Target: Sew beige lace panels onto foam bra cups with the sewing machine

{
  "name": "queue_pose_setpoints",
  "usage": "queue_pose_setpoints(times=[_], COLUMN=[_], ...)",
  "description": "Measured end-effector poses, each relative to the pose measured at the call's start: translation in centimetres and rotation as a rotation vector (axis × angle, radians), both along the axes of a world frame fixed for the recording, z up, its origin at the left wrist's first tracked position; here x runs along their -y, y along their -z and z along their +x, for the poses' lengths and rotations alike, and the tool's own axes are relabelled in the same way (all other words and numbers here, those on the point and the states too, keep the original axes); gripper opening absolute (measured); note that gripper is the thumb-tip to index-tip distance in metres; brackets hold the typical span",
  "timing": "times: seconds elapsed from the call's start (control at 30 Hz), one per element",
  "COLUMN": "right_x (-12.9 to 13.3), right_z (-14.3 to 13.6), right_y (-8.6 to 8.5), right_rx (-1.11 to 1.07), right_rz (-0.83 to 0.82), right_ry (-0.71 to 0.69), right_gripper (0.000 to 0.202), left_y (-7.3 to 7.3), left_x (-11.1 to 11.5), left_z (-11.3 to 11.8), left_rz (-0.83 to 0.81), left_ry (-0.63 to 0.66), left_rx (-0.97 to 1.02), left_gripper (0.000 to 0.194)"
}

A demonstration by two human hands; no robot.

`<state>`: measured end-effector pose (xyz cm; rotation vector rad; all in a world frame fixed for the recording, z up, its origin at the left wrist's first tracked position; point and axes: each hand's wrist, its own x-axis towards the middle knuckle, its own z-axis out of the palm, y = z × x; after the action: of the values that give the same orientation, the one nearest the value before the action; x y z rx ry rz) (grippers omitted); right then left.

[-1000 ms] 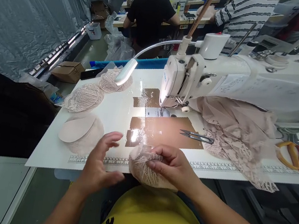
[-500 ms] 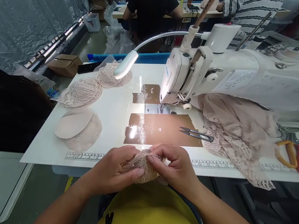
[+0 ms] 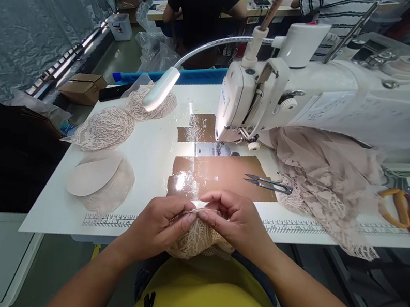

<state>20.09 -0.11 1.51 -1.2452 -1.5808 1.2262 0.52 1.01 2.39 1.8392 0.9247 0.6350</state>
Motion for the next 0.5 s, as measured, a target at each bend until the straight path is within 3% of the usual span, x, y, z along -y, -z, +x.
queue_pose_setpoints(times=[0.27, 0.4, 0.5], right_x=[-0.9, -1.5, -2.2], right_z=[0.7, 1.0, 1.1], right_y=[-0.9, -0.7, -0.1], right_rx=[0.023, -0.064, -0.207], right_rz=[0.005, -0.079, -0.188], right_ry=[-0.075, -0.104, -0.137], right_gripper=[0.017, 0.018, 0.024], left_y=[-0.3, 0.2, 1.1], left_x=[-1.1, -1.7, -1.9], left_z=[0.3, 0.7, 1.6], left_rz=[-0.045, -0.068, -0.213], left_ry=[0.079, 0.039, -0.024], left_rx=[0.008, 0.073, 0.186], left_gripper=[0.017, 0.02, 0.026])
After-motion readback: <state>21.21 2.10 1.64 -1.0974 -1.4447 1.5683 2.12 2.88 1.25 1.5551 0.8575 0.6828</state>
